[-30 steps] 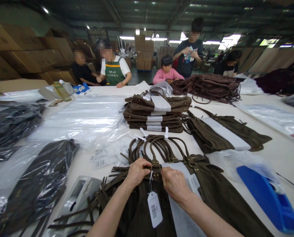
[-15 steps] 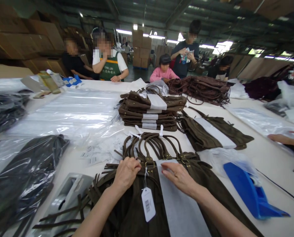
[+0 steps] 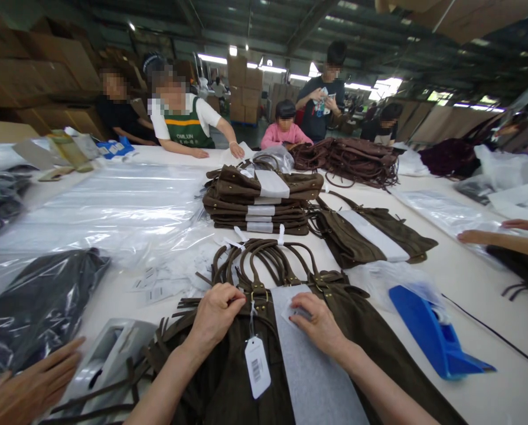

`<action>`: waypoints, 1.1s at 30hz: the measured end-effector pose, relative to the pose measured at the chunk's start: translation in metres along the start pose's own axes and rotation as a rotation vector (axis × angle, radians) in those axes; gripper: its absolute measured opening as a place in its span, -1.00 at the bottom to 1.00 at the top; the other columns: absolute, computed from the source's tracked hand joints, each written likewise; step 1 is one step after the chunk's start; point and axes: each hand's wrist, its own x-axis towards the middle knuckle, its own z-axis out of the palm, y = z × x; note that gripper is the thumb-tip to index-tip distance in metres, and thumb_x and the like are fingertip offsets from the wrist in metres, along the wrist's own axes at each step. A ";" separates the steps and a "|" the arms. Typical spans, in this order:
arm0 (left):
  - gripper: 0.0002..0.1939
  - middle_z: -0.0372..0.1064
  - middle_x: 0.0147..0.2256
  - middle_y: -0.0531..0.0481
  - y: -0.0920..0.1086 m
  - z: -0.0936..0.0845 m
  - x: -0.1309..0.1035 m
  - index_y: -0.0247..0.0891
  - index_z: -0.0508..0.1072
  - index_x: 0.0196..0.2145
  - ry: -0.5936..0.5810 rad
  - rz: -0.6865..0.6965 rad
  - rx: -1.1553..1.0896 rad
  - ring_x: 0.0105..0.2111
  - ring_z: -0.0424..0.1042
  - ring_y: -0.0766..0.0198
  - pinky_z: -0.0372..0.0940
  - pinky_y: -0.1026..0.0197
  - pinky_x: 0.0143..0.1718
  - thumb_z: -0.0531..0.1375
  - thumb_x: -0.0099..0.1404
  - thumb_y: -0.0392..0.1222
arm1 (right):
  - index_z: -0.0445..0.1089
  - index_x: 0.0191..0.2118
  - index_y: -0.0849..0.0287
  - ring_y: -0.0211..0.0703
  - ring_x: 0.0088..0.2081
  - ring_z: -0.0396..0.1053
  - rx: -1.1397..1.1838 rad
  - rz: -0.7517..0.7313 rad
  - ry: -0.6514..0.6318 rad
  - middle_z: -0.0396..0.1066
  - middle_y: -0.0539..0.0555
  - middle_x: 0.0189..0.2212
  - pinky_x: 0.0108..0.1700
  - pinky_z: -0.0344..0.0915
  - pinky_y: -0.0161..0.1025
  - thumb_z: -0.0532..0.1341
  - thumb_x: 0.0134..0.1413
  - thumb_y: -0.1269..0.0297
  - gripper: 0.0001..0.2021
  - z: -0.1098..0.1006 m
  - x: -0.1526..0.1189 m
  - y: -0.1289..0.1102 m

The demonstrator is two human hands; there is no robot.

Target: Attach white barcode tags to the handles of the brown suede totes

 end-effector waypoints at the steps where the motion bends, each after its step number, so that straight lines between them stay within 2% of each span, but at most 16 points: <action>1: -0.86 0.35 -0.48 0.04 0.001 0.001 0.000 -0.23 0.40 -0.54 0.009 0.010 -0.015 -0.38 0.30 0.28 0.16 0.21 -0.28 0.07 0.10 -0.24 | 0.36 -0.34 0.10 -0.12 -0.16 0.27 -0.027 -0.009 0.018 0.35 0.05 -0.24 -0.11 0.15 -0.14 0.19 -0.07 0.32 -0.90 0.002 0.000 -0.001; 4: -0.85 0.35 -0.50 0.04 0.002 0.004 0.000 -0.23 0.41 -0.55 0.029 0.029 -0.040 -0.40 0.29 0.28 0.16 0.21 -0.30 0.08 0.09 -0.23 | 0.35 -0.37 0.12 -0.14 -0.20 0.26 -0.132 -0.047 0.074 0.35 0.04 -0.29 -0.15 0.12 -0.15 0.16 -0.01 0.34 -0.95 0.006 -0.001 -0.004; 8: -0.86 0.33 -0.50 0.03 0.005 0.007 0.001 -0.23 0.40 -0.55 0.046 0.048 -0.058 -0.39 0.29 0.27 0.16 0.20 -0.29 0.08 0.09 -0.22 | 0.34 -0.37 0.16 -0.16 -0.27 0.23 -0.299 -0.147 0.102 0.34 0.04 -0.35 -0.17 0.09 -0.15 0.10 0.03 0.39 -0.92 0.012 0.001 -0.007; 11: -0.88 0.33 -0.48 0.04 0.009 0.014 0.004 -0.25 0.35 -0.56 0.051 0.063 -0.157 -0.38 0.30 0.30 0.17 0.24 -0.29 0.08 0.08 -0.24 | 0.31 -0.43 0.21 -0.15 -0.32 0.21 -0.450 -0.205 0.122 0.32 0.08 -0.40 -0.24 0.11 -0.16 0.07 0.03 0.44 -0.90 0.018 0.004 -0.007; 14: -0.89 0.34 -0.46 0.06 0.015 0.027 0.007 -0.25 0.35 -0.53 -0.003 0.042 -0.276 -0.41 0.32 0.35 0.17 0.30 -0.33 0.07 0.09 -0.25 | 0.26 -0.48 0.23 -0.15 -0.37 0.20 -0.529 -0.237 0.152 0.28 0.10 -0.48 -0.31 0.14 -0.20 0.03 0.01 0.50 -0.86 0.023 0.006 -0.008; 16: -0.89 0.33 -0.53 0.10 0.021 0.038 0.008 -0.24 0.37 -0.52 -0.076 0.008 -0.273 -0.48 0.31 0.37 0.16 0.32 -0.39 0.07 0.10 -0.23 | 0.24 -0.47 0.22 -0.17 -0.39 0.21 -0.503 -0.253 0.154 0.26 0.09 -0.50 -0.33 0.16 -0.24 -0.01 0.01 0.52 -0.84 0.025 0.006 -0.011; 18: -0.88 0.31 -0.59 0.12 0.025 0.047 0.009 -0.23 0.38 -0.52 -0.140 -0.003 -0.236 -0.51 0.30 0.37 0.14 0.32 -0.43 0.07 0.09 -0.22 | 0.21 -0.45 0.22 -0.19 -0.41 0.22 -0.424 -0.243 0.143 0.25 0.08 -0.50 -0.36 0.18 -0.27 -0.04 0.03 0.52 -0.84 0.027 0.004 -0.015; 20: -0.87 0.36 -0.55 0.11 0.029 0.054 0.009 -0.22 0.41 -0.52 -0.178 0.008 -0.205 -0.48 0.32 0.35 0.14 0.32 -0.40 0.07 0.08 -0.23 | 0.19 -0.41 0.21 -0.21 -0.43 0.24 -0.300 -0.199 0.129 0.25 0.07 -0.49 -0.37 0.19 -0.29 -0.06 0.04 0.50 -0.86 0.027 0.003 -0.021; 24: -0.82 0.42 -0.44 0.09 0.028 0.060 0.008 -0.16 0.46 -0.45 -0.235 0.019 -0.130 -0.37 0.36 0.32 0.15 0.31 -0.33 0.05 0.09 -0.25 | 0.18 -0.38 0.18 -0.23 -0.43 0.28 0.006 -0.012 0.124 0.29 0.04 -0.48 -0.37 0.20 -0.30 -0.02 0.01 0.44 -0.92 0.028 0.004 -0.029; 28: -0.82 0.41 -0.43 0.08 0.026 0.060 0.009 -0.14 0.46 -0.46 -0.242 -0.003 -0.071 -0.36 0.36 0.31 0.14 0.30 -0.33 0.06 0.08 -0.24 | 0.21 -0.43 0.16 -0.27 -0.48 0.25 0.273 0.178 0.107 0.28 -0.02 -0.52 -0.40 0.18 -0.31 0.04 -0.02 0.38 -0.95 0.031 0.006 -0.029; 33: -0.83 0.39 -0.49 0.08 0.026 0.061 0.009 -0.17 0.43 -0.52 -0.225 -0.057 -0.068 -0.41 0.34 0.33 0.12 0.31 -0.37 0.04 0.07 -0.25 | 0.22 -0.42 0.17 -0.30 -0.53 0.22 0.717 0.351 0.155 0.27 -0.05 -0.57 -0.45 0.19 -0.32 0.10 -0.06 0.26 -0.90 0.041 0.009 -0.031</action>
